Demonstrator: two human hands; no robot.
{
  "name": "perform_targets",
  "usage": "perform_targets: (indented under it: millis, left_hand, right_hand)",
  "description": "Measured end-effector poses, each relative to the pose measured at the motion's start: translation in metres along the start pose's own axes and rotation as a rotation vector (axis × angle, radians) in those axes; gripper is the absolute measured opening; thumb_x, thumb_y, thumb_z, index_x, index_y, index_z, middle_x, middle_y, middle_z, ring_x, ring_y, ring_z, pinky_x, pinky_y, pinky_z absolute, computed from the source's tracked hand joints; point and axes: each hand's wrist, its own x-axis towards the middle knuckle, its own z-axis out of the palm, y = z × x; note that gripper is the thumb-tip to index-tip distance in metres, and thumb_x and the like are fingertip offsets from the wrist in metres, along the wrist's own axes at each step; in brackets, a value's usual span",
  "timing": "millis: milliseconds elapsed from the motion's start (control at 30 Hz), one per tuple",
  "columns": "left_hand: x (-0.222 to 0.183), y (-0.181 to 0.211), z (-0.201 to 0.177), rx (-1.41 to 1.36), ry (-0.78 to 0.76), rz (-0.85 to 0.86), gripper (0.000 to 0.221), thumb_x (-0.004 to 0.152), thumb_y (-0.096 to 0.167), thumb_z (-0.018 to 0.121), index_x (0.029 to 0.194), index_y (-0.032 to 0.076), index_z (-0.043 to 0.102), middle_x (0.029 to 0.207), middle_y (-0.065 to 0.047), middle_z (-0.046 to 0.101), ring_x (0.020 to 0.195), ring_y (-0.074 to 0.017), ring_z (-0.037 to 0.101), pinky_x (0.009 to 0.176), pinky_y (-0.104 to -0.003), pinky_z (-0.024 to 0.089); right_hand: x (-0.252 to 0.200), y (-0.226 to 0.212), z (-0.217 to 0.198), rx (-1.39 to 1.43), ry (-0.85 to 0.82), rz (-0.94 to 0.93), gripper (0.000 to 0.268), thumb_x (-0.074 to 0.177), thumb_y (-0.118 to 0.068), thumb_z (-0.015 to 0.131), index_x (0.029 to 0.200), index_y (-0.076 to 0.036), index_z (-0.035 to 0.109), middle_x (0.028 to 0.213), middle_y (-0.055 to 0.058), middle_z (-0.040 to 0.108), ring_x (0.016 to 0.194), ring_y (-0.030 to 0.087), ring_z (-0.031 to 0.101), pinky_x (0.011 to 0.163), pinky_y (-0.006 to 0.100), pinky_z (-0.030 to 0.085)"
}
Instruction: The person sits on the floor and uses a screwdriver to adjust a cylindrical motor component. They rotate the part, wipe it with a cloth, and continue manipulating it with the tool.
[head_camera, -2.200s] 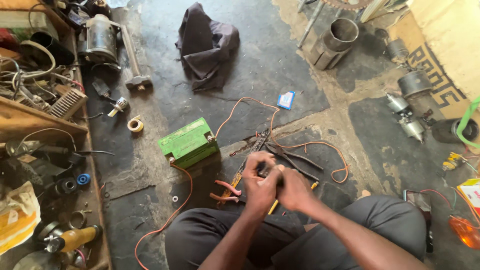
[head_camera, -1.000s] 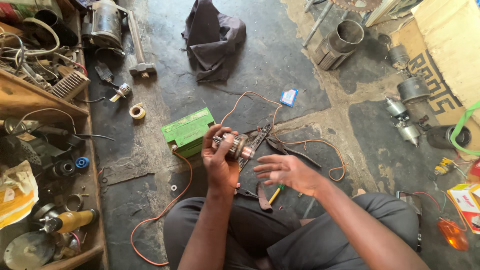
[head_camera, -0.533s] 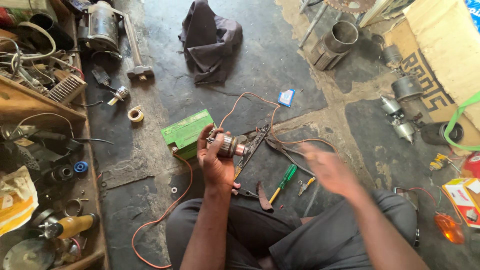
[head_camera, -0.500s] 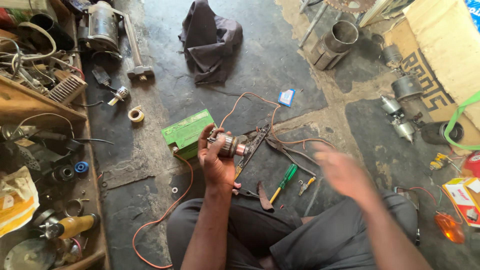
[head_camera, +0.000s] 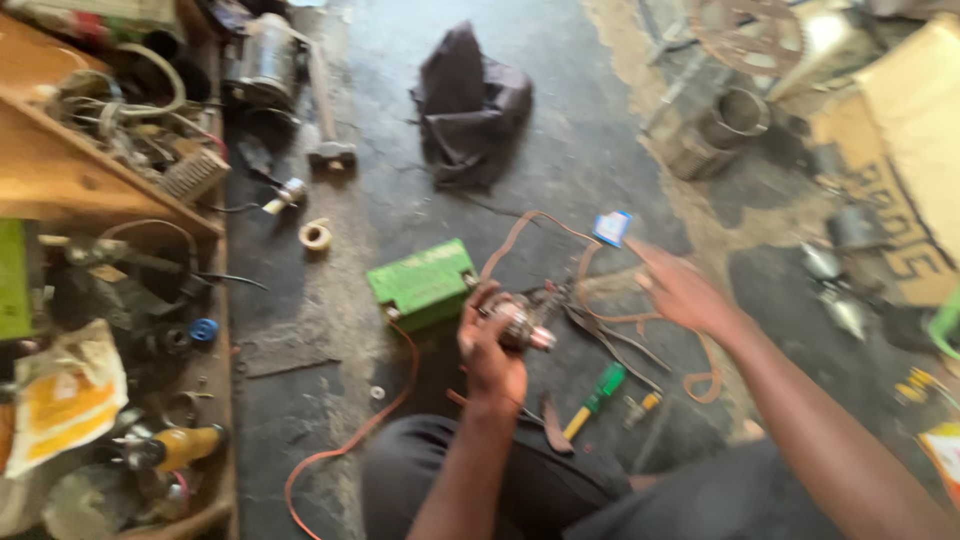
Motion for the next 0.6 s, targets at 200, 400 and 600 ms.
perform_targets:
  millis: [200,400,600]
  left_hand:
    - [0.023,-0.007,-0.004,0.1,0.027,-0.022,0.034,0.079,-0.007,0.067,0.112,0.001,0.067,0.096,-0.006,0.065,0.078,-0.0151,0.064,0.068,-0.031,0.055]
    - [0.051,-0.011,-0.013,0.263,0.012,-0.183,0.029,0.08,-0.003,0.069,0.109,0.002,0.069,0.097,-0.002,0.064,0.075,-0.011,0.062,0.065,-0.028,0.053]
    - [0.059,-0.002,-0.02,0.237,-0.077,-0.01,0.046,0.075,-0.007,0.061,0.12,-0.003,0.068,0.107,-0.006,0.064,0.095,-0.012,0.063,0.084,-0.024,0.054]
  right_hand:
    - [0.253,-0.07,0.049,-0.024,0.036,0.139,0.079,0.091,-0.013,0.062,0.161,-0.022,0.026,0.164,0.02,0.031,0.141,0.045,0.041,0.113,0.052,0.04]
    - [0.385,-0.101,0.094,-0.545,0.203,0.146,0.09,0.074,-0.035,0.073,0.155,-0.014,0.04,0.158,0.021,0.033,0.148,0.05,0.033,0.099,0.076,0.034]
    - [0.403,-0.066,0.117,-0.014,0.195,0.348,0.036,0.095,-0.019,0.05,0.124,-0.017,0.072,0.128,0.018,0.068,0.122,0.041,0.062,0.107,0.051,0.05]
